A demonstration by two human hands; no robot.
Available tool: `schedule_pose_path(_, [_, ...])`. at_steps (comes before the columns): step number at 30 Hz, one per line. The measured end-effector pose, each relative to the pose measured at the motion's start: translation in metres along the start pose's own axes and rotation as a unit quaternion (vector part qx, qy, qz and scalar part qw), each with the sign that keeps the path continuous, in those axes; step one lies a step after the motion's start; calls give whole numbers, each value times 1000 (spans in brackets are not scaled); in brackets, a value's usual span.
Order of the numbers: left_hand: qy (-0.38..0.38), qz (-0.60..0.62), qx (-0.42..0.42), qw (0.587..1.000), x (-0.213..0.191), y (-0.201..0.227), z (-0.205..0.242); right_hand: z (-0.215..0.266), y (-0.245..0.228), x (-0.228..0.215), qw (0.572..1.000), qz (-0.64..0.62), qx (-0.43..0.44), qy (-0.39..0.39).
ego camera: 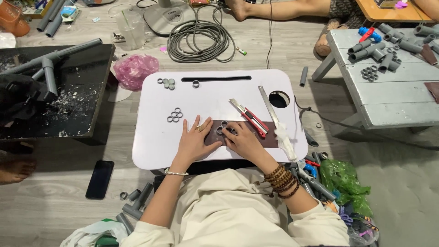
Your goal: Sanding the edges of small PVC pipe rings using sandpaper on a portable desk to smooth the surfaces.
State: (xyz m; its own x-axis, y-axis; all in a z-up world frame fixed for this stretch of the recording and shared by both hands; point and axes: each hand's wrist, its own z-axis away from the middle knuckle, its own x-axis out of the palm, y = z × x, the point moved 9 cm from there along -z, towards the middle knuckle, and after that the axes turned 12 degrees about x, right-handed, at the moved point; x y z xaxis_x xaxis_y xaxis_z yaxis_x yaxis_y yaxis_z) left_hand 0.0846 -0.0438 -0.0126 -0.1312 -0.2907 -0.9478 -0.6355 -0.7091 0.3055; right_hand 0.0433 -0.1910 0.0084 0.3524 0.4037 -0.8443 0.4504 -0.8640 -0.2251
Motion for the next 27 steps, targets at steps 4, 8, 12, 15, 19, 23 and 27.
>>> schedule_pose_path(4, [-8, 2, 7, 1000, 0, 2, 0, 2, 2, 7, 999, 21, -5, 25])
schedule_pose_path(8, [-16, -5, -2, 1000, -1, 4, -1, -5, -1, 9, 999, 13, -9, 30])
schedule_pose_path(12, [-18, 6, 0, 1000, -5, 6, 0, 0, -2, 6, 999, 8, 0, 33])
schedule_pose_path(15, [-28, -2, -1, 1000, -3, 5, -1, -7, -3, -18, 999, -21, 19, 29])
schedule_pose_path(19, [-26, 14, -10, 1000, -12, 12, 0, -31, 2, -130, 910, -379, 122, 115])
schedule_pose_path(23, [-27, 28, -12, 999, -19, 18, 2, -20, -1, -186, 884, -438, 17, 160])
schedule_pose_path(27, [-43, 4, -7, 999, -12, 14, -1, -29, -45, -177, 936, -336, -60, 86])
